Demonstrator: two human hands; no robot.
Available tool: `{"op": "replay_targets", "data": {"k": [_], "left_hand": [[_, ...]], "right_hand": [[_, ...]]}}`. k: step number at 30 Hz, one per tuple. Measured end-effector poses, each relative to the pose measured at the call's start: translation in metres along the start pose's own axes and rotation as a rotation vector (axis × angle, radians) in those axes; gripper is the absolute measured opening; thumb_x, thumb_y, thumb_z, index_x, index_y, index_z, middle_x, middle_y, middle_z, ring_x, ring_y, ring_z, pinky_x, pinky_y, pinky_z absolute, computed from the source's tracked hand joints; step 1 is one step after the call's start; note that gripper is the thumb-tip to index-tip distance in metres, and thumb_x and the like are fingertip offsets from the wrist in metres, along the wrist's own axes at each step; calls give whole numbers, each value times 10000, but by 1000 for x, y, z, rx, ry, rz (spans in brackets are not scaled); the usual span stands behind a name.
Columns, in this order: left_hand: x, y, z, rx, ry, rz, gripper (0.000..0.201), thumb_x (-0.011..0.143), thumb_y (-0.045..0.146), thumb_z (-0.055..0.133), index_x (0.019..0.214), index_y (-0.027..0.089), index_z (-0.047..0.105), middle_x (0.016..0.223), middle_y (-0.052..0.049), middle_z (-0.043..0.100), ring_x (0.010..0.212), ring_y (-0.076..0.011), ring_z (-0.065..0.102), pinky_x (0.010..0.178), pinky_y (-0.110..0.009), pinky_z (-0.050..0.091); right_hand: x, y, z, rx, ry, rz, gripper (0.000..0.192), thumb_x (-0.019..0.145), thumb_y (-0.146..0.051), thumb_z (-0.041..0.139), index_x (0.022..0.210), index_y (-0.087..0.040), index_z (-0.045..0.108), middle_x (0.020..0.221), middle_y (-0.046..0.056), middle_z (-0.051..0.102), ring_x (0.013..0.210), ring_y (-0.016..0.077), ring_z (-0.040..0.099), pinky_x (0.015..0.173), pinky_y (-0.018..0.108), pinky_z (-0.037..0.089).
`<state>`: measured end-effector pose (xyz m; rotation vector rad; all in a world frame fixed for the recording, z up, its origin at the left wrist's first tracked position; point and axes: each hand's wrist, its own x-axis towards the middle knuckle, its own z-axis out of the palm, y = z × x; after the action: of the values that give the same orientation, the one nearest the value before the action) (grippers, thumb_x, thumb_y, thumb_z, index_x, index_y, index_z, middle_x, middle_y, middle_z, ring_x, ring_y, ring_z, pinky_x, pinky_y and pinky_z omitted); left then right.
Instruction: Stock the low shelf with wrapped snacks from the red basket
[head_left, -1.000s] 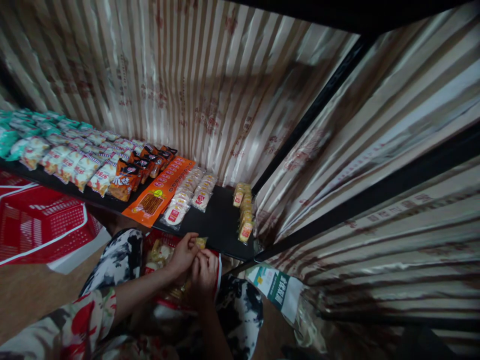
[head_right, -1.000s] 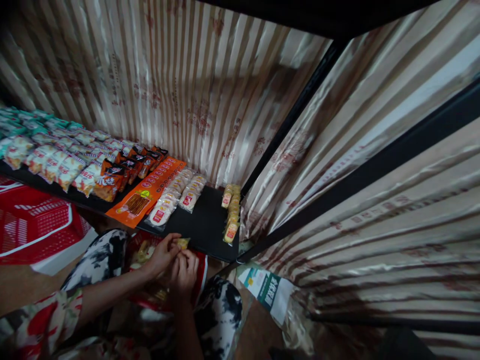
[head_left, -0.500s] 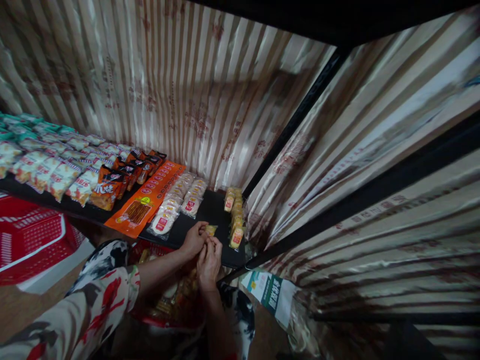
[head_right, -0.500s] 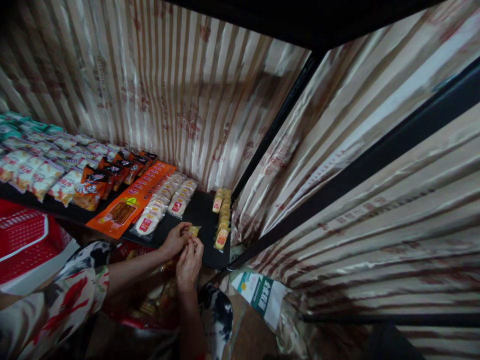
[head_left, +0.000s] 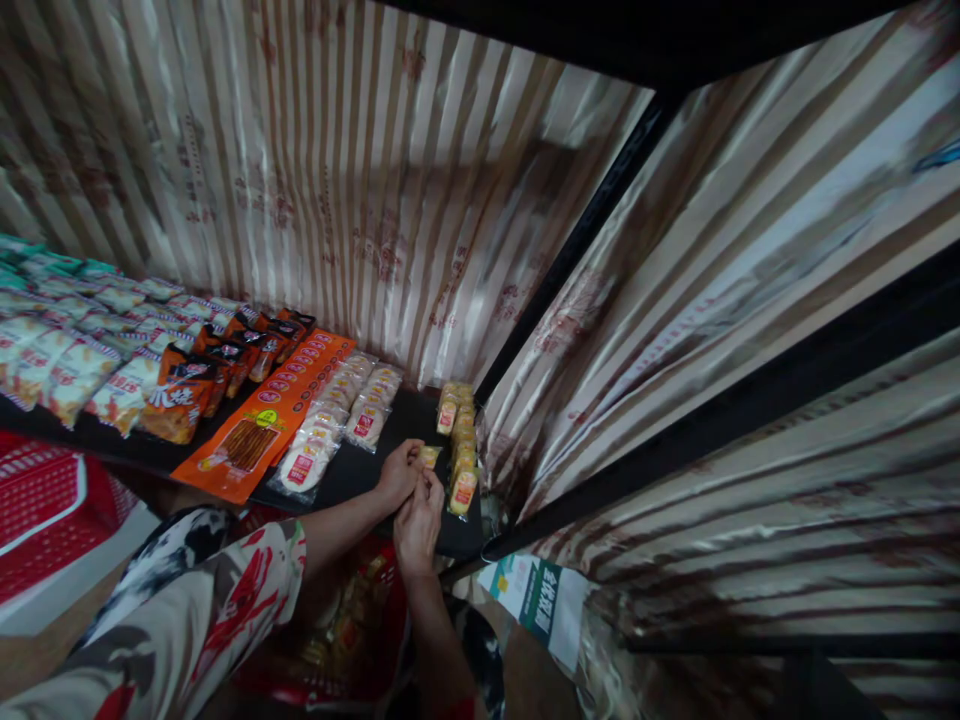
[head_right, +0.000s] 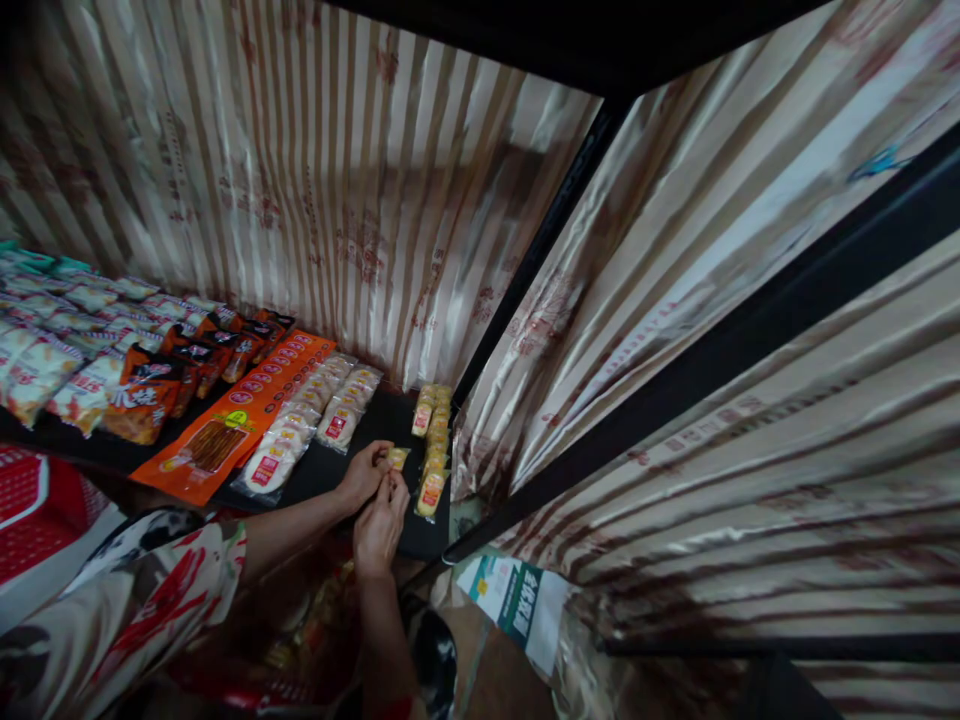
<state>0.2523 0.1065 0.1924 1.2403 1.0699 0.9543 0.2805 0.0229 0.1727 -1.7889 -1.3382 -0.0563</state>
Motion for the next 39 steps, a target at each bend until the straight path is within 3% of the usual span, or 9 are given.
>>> {"op": "replay_targets", "data": {"k": [6, 10, 22, 33, 39], "left_hand": [[16, 5, 15, -19, 28, -56, 337, 744, 25, 468, 1051, 136, 553, 868, -31, 589, 674, -69, 534, 633, -172, 462], [29, 4, 22, 32, 61, -81, 423, 716, -23, 455, 1098, 143, 531, 903, -36, 598, 664, -63, 532, 615, -165, 453], [63, -2, 39, 94, 43, 53, 201, 737, 57, 527, 896, 142, 616, 834, -33, 659, 760, -104, 605, 689, -184, 472], [82, 2, 48, 16, 33, 84, 240, 739, 25, 491, 903, 148, 618, 852, -27, 674, 779, -99, 622, 753, -209, 484], [88, 9, 48, 132, 33, 112, 266, 726, 35, 522, 926, 169, 636, 899, -25, 668, 819, -109, 616, 793, -218, 475]], "right_hand": [[16, 6, 5, -35, 20, -22, 488, 746, -59, 381, 1202, -138, 537, 1167, 146, 488, 1110, 243, 425, 956, 397, 376], [27, 9, 7, -90, -34, 3, 471, 762, -91, 396, 1215, -101, 525, 1202, 155, 471, 1138, 248, 397, 961, 392, 375], [49, 21, 19, -155, -38, 98, 460, 801, -144, 402, 1246, -83, 497, 1234, 169, 470, 1140, 271, 399, 955, 401, 364], [56, 27, 33, -82, -28, 109, 554, 787, -113, 374, 1337, -49, 382, 1377, 174, 379, 1241, 272, 344, 1012, 412, 319], [63, 28, 34, -62, -37, 111, 574, 786, -91, 344, 1354, -12, 331, 1377, 188, 381, 1258, 258, 347, 1019, 398, 322]]}}
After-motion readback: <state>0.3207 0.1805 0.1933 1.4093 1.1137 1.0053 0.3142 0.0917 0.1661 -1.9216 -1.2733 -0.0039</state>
